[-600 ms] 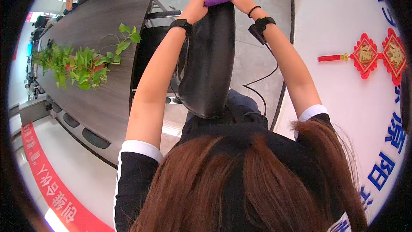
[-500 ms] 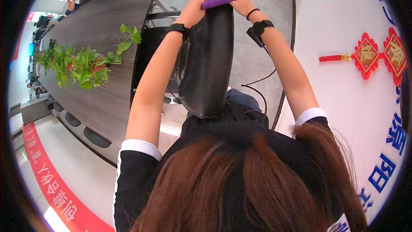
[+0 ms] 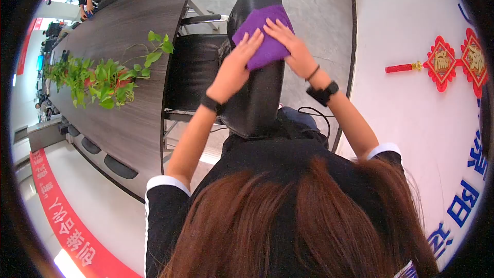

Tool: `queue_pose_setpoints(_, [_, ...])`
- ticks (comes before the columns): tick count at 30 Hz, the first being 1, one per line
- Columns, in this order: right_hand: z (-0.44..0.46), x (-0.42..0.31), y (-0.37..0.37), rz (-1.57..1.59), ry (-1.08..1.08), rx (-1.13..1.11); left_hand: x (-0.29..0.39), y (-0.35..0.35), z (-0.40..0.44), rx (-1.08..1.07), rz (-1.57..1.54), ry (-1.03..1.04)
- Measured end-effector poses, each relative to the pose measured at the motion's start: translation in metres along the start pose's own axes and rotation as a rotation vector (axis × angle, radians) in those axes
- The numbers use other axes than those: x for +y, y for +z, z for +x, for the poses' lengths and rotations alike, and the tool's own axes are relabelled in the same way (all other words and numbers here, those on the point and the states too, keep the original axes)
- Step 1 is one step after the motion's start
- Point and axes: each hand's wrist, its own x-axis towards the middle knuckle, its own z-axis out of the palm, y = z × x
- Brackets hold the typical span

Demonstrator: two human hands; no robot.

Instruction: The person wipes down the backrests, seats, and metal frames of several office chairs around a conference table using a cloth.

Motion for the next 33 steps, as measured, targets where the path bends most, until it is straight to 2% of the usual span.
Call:
queue_pose_setpoints(7, [-0.052,-0.088,0.003,-0.124,0.062,-0.17,0.052,-0.01,-0.077,-0.104,0.021,-0.067])
queue_pose_setpoints(11, [-0.057,-0.103,0.005,-0.113,0.062,-0.224,0.062,-0.02,-0.091,-0.177,0.023,-0.09])
queue_pose_setpoints(17, [-0.026,-0.051,0.0,-0.14,-0.077,-0.215,0.036,-0.013,-0.053,-0.104,0.026,-0.038])
queue_pose_setpoints(21, [0.013,-0.008,-0.011,-0.099,-0.092,-0.139,-0.001,-0.006,-0.001,-0.045,0.018,-0.023])
queue_pose_setpoints(25, [0.062,0.045,-0.02,-0.052,-0.132,-0.064,-0.053,0.004,0.062,0.092,-0.013,0.086])
queue_pose_setpoints(30, [0.12,0.091,-0.027,-0.067,-0.105,-0.108,-0.095,0.021,0.112,0.283,-0.019,-0.008])
queue_pose_setpoints(33, [0.134,0.099,-0.024,-0.138,-0.063,-0.15,-0.102,0.02,0.111,0.312,-0.047,-0.068])
